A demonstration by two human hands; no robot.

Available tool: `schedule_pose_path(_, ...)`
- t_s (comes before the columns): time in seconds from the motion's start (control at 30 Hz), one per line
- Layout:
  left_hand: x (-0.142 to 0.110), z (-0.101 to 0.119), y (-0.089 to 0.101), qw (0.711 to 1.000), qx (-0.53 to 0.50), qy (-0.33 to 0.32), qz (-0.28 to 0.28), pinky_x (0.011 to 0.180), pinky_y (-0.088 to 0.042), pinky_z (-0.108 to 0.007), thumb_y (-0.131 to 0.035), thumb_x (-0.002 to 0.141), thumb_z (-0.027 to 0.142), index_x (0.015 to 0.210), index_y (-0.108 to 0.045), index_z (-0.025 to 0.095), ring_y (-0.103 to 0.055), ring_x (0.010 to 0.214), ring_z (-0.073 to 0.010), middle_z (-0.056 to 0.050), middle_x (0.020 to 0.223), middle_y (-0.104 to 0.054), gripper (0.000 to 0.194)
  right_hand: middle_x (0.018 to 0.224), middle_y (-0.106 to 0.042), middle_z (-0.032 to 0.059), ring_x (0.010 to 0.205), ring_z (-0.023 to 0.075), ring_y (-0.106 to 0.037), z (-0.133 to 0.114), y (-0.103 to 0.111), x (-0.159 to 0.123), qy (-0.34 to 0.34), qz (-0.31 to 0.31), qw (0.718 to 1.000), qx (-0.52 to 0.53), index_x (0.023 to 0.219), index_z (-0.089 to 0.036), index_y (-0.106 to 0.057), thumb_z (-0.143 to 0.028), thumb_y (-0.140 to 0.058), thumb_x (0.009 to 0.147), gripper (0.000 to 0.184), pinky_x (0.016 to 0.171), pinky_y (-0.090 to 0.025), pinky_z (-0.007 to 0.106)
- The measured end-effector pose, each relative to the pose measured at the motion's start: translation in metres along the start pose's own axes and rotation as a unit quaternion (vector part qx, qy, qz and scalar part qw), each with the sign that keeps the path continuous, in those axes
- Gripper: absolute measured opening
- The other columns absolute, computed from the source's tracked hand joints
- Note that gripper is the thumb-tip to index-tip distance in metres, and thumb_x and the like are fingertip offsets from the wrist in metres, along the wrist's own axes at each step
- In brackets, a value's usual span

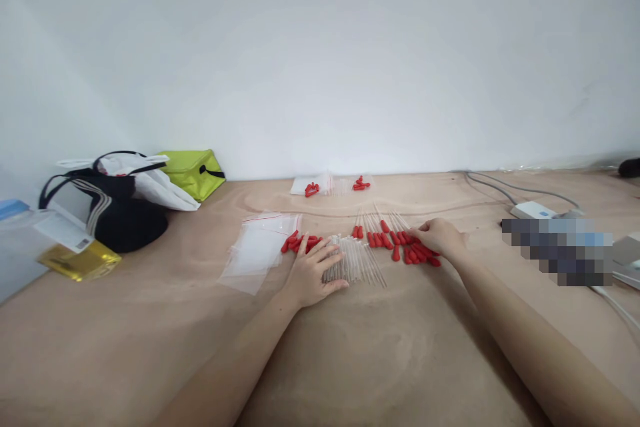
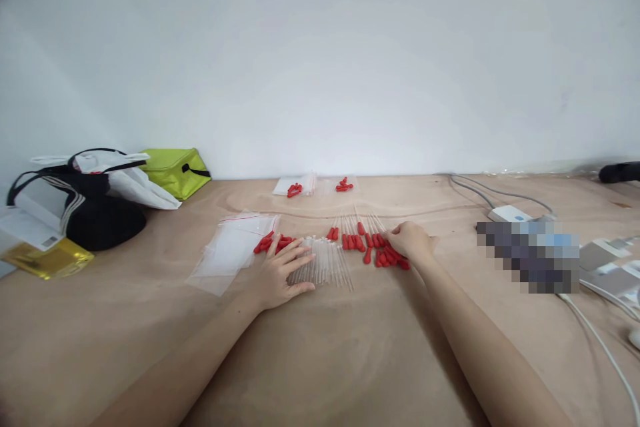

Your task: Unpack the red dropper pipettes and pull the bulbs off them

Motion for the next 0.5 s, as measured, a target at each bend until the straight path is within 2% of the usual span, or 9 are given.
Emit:
schedule_pose_path(0.13,-0.002,-0.001,0.005,0.998,0.035,0.004,0.048,0.102,-0.017,-0.054,-0.058,0.071,0.05,0.114,-0.053,0.022,-0.044,0.115,-0.0273,-0.01,0.115,-0.057,0.052,0.064,-0.064,0.006,0.073,0.0243,-0.058,-0.013,0.014,-0.012,0.045,0.075,0.996,0.009,0.065,-0.021,-0.064,-0.043,-0.046,0.073,0.03,0.07,-0.031,0.038)
schedule_pose_path(0.27,-0.004,-0.006,0.012,0.991,0.081,0.032,0.105,0.101,-0.023,-0.05,-0.053,0.078,0.041,0.122,-0.046,0.02,-0.042,0.116,-0.0266,-0.011,0.118,-0.054,0.05,0.075,-0.066,0.0045,0.08,0.0208,-0.056,-0.046,0.014,-0.045,0.187,0.172,0.965,0.067,0.071,-0.02,-0.061,-0.038,-0.043,0.079,0.026,0.075,-0.028,0.036)
schedule_pose_path(0.33,-0.005,-0.006,0.015,0.984,0.11,0.036,0.132,0.1,-0.025,-0.048,-0.051,0.08,0.035,0.123,-0.044,0.02,-0.041,0.118,-0.0266,-0.012,0.121,-0.052,0.046,0.072,-0.065,0.0015,0.077,0.0182,-0.054,-0.065,0.002,-0.068,0.293,0.189,0.933,0.087,0.07,-0.021,-0.059,-0.034,-0.046,0.081,0.022,0.078,-0.026,0.036)
schedule_pose_path(0.43,-0.005,0.0,0.017,0.976,0.159,0.01,0.148,0.098,-0.025,-0.05,-0.048,0.083,0.026,0.118,-0.049,0.023,-0.04,0.118,-0.0267,-0.011,0.123,-0.05,0.035,0.067,-0.064,-0.0017,0.074,0.0145,-0.053,-0.083,-0.016,-0.102,0.442,0.227,0.862,0.102,0.07,-0.02,-0.057,-0.028,-0.046,0.083,0.019,0.082,-0.023,0.035)
schedule_pose_path(0.5,-0.005,0.006,0.017,0.972,0.179,-0.019,0.149,0.097,-0.024,-0.052,-0.049,0.083,0.024,0.111,-0.055,0.025,-0.044,0.114,-0.0261,-0.009,0.119,-0.054,0.028,0.065,-0.063,-0.002,0.071,0.013,-0.051,-0.087,-0.024,-0.117,0.498,0.247,0.824,0.11,0.069,-0.018,-0.056,-0.027,-0.046,0.084,0.02,0.081,-0.024,0.034)
Point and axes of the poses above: each hand's wrist, its own x-axis towards the middle knuckle, its own y-axis out of the back of the hand, z = x × y, the point moved 6 cm from there along x, towards the middle knuckle
